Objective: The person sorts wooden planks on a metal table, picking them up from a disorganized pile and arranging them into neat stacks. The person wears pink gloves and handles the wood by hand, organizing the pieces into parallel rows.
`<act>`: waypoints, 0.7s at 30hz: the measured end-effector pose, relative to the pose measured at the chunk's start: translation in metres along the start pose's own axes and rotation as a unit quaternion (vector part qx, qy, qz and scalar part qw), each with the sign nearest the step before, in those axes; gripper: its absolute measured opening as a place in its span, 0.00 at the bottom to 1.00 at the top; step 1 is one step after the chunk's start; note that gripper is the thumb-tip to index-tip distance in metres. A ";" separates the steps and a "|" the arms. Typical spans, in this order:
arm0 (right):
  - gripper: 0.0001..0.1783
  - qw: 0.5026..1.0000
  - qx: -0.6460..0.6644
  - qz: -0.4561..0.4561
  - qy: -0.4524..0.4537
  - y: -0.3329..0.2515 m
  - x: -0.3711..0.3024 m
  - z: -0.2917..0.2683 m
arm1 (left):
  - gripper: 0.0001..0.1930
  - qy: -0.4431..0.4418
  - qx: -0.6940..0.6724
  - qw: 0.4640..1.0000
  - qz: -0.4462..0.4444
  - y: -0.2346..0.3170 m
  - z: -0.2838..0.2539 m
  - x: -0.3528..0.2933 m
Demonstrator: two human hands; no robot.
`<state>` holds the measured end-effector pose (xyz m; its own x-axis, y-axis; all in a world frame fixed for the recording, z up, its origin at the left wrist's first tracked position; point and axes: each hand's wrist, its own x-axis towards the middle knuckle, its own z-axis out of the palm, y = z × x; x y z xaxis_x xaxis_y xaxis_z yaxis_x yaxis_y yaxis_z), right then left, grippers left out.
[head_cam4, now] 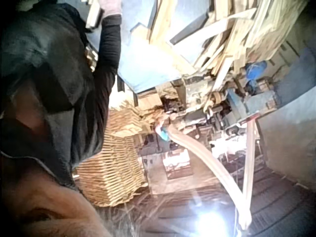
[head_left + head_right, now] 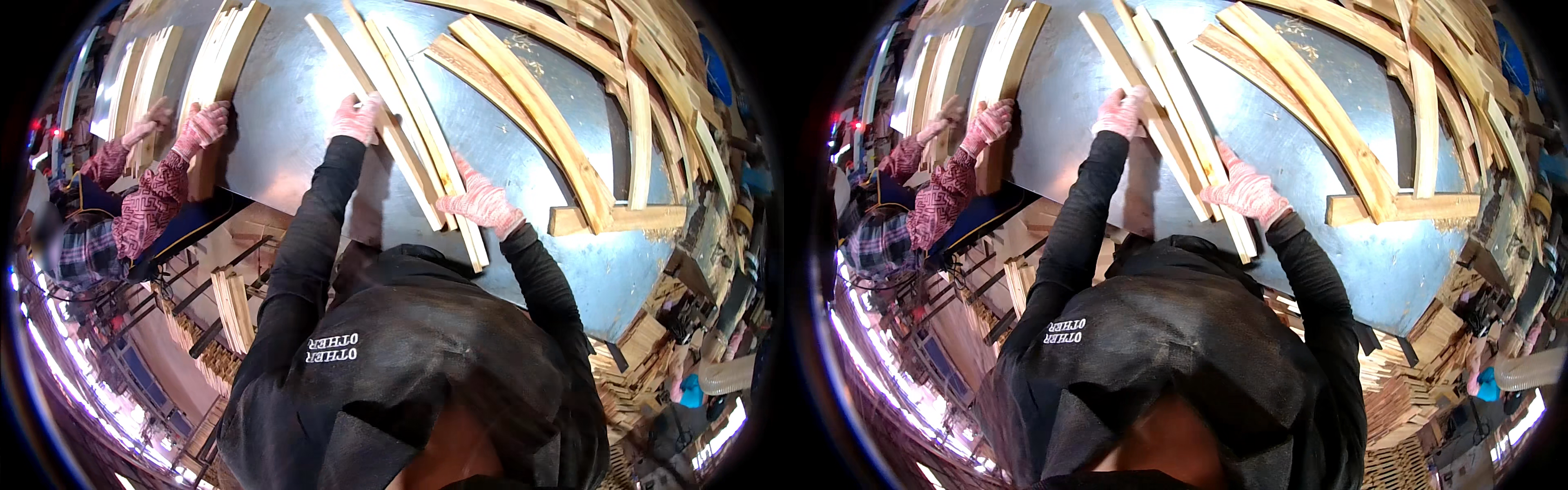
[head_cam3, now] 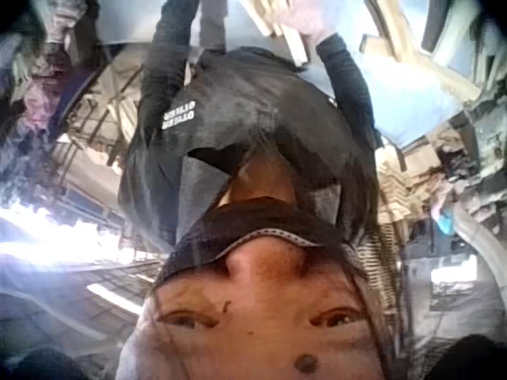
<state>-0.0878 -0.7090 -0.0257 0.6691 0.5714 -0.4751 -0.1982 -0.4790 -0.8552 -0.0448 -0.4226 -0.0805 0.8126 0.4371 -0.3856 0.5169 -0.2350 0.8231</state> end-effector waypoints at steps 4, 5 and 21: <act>0.49 0.945 0.324 0.048 -0.015 0.034 0.018 -0.003 | 0.35 -0.004 0.063 0.998 0.007 -0.036 0.020 0.030; 0.49 0.954 0.297 0.046 -0.012 0.033 0.026 -0.005 | 0.36 -0.010 -0.018 1.000 -0.017 -0.061 0.020 0.044; 0.47 0.997 0.079 -0.005 -0.003 -0.005 0.052 -0.029 | 0.33 -0.108 0.127 0.986 0.015 0.048 0.005 -0.006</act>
<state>-0.0307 -0.6959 -0.0399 0.6671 0.5803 -0.4671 -0.3024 -0.3622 -0.8817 -0.0237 -0.4409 -0.0404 0.8531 0.2383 -0.4642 0.5197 -0.4669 0.7154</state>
